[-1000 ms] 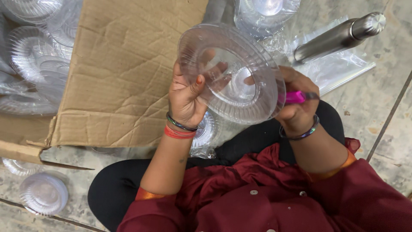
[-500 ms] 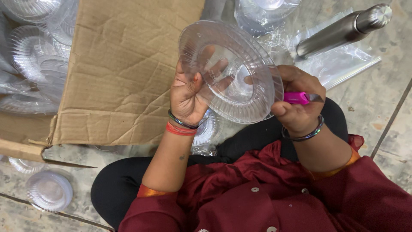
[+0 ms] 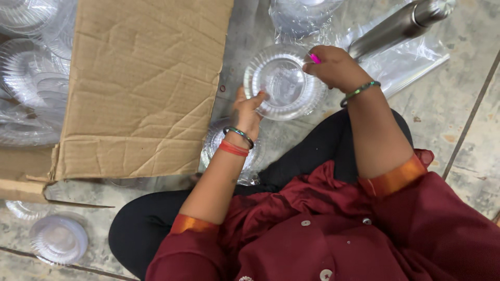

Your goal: The person sits on the floor and repeatedly picks up clear plastic plates, marks them with a pink marker, and places them back into a pile. The person handles the plates one at a time, rotating them to mark different areas before stacking them.

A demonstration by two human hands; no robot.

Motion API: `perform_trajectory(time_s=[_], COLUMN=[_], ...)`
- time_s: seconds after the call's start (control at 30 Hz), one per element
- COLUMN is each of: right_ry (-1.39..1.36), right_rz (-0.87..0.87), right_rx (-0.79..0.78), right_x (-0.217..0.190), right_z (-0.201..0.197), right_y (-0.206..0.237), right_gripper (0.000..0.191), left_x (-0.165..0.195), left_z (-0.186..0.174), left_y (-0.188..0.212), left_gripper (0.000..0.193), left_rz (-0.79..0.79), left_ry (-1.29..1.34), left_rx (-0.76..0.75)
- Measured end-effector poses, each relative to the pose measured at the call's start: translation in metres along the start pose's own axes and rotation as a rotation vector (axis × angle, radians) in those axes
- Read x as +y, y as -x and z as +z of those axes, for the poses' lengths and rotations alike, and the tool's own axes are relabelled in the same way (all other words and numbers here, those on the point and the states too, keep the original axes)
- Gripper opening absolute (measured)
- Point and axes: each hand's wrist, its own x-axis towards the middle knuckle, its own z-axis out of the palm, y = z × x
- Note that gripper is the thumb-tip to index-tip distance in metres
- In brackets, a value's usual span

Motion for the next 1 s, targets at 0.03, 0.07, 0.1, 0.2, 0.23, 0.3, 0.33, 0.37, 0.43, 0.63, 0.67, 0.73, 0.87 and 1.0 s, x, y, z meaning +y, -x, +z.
perform_trajectory(time_s=[0.03,0.07,0.1,0.2,0.23,0.3,0.33,0.37,0.43,0.63,0.67,0.73,0.87,1.0], right_ry=[0.032,0.064,0.124,0.264,0.282,0.383,0.464,0.542,0.497,0.633,0.636,0.666,0.689,0.422], right_rz=[0.037,0.072,0.116,0.227,0.25,0.167,0.062,-0.045,0.153,0.078,0.054,-0.014,-0.099,-0.299], right_rx=[-0.013,-0.024,-0.047,-0.086,-0.081,-0.045,-0.012,0.02,-0.013,0.16,0.222,0.335,0.327,-0.006], right_x=[0.004,0.008,0.011,0.02,0.022,0.024,0.024,0.024,0.02,0.009,0.009,0.009,0.005,-0.009], right_z=[0.0,-0.001,-0.001,0.0,0.001,0.006,0.007,0.009,0.011,0.019,0.021,0.027,0.053,0.129], right_y=[-0.005,-0.01,-0.014,-0.026,-0.028,-0.033,-0.034,-0.033,-0.031,-0.015,-0.011,-0.005,0.003,0.011], right_gripper=[0.032,0.033,0.034,0.036,0.036,0.034,0.032,0.031,0.033,0.042,0.044,0.041,0.04,0.049], left_x=[-0.005,-0.01,-0.013,-0.021,-0.021,-0.016,-0.008,0.002,0.032,0.137,0.147,0.161,0.15,0.137], left_z=[0.001,0.001,0.001,-0.001,-0.002,-0.004,-0.005,-0.006,-0.009,-0.032,-0.035,-0.042,-0.067,-0.092], left_y=[-0.001,-0.002,-0.002,-0.004,-0.007,-0.013,-0.016,-0.017,-0.019,0.062,0.077,0.101,0.124,0.118], left_gripper=[0.043,0.042,0.045,0.06,0.068,0.077,0.079,0.08,0.079,0.059,0.061,0.065,0.062,0.056], left_rz=[-0.055,-0.109,-0.129,-0.168,-0.168,-0.054,0.058,0.169,0.347,0.673,0.605,0.471,0.544,0.581], left_ry=[-0.036,-0.073,-0.077,-0.141,-0.196,-0.325,-0.398,-0.473,-0.521,-1.509,-1.513,-1.513,-1.366,-1.186], left_rx=[-0.009,-0.02,-0.061,-0.12,-0.092,-0.055,-0.046,-0.034,-0.105,-0.061,-0.051,-0.034,-0.037,0.131])
